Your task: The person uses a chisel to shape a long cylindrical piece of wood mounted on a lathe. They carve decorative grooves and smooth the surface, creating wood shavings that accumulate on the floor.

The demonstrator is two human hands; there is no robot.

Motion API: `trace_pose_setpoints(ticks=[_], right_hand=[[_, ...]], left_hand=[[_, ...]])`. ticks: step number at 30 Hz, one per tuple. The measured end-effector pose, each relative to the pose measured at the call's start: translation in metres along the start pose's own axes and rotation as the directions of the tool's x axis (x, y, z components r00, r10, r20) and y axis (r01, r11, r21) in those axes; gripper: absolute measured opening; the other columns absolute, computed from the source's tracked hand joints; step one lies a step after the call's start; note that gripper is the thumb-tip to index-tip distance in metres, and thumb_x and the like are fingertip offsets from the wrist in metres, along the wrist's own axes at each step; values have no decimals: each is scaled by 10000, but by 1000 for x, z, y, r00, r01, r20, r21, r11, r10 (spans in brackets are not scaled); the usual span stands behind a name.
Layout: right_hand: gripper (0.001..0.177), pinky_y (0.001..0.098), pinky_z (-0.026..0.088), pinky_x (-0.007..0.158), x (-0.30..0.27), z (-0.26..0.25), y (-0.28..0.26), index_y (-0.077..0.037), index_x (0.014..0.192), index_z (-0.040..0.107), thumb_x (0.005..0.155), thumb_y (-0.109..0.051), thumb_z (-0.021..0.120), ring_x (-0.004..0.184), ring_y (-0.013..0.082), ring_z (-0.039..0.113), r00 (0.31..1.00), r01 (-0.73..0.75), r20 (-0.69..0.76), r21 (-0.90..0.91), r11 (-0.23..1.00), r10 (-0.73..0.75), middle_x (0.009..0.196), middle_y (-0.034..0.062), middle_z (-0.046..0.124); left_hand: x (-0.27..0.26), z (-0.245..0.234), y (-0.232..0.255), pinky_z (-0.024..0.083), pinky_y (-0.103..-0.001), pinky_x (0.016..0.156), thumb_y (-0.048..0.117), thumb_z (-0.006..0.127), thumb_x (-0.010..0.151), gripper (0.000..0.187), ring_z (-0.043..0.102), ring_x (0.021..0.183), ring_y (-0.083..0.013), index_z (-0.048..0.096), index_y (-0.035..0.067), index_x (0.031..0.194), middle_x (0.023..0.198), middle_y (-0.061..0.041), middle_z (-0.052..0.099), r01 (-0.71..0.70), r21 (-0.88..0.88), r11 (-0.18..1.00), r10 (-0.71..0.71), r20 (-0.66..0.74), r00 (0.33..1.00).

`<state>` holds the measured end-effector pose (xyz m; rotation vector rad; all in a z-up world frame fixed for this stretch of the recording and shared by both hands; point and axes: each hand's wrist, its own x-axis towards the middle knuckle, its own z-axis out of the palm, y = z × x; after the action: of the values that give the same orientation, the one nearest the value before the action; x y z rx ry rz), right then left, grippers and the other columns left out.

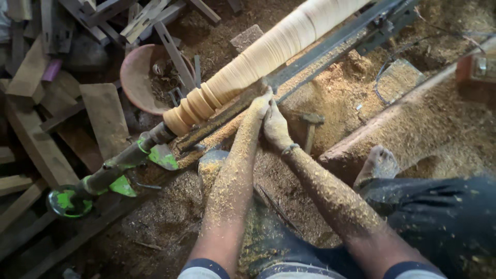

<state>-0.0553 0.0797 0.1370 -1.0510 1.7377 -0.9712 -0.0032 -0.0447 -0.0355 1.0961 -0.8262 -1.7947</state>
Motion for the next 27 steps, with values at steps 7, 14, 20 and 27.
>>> trace_pose_setpoints(ticks=[7,14,20,27], right_hand=[[490,423,522,536,-10,-78,13,-143,1506,348,1043,-252,466,626,259,564,962,-40,-263,138,990,76,1234,158,651],[421,479,538,778,13,-212,170,-78,1190,513,826,-170,704,877,372,678,611,-474,-750,-89,876,254,947,192,714],[363,465,550,881,24,-272,246,-52,1196,525,851,-124,610,1002,390,711,489,-433,-807,104,895,330,1051,215,713],[1011,481,478,960,66,-319,255,119,1604,91,848,-183,689,1071,445,651,666,-701,-673,-416,580,322,1156,288,675]], left_hand=[[-72,49,55,449,-414,898,509,508,1072,544,573,1059,-302,594,-20,1163,1143,-208,608,141,659,739,33,-244,969],[-111,46,96,385,-397,577,436,558,1102,545,487,629,-223,512,-1,779,706,-142,514,-134,747,651,306,-96,947],[-139,57,152,468,-343,452,294,524,1084,440,589,460,-180,576,-29,790,586,-122,608,-3,569,823,73,-100,992],[-152,63,172,601,-403,961,-26,551,969,287,730,1139,-343,677,-30,1227,1247,-259,728,-578,813,66,604,429,672]])
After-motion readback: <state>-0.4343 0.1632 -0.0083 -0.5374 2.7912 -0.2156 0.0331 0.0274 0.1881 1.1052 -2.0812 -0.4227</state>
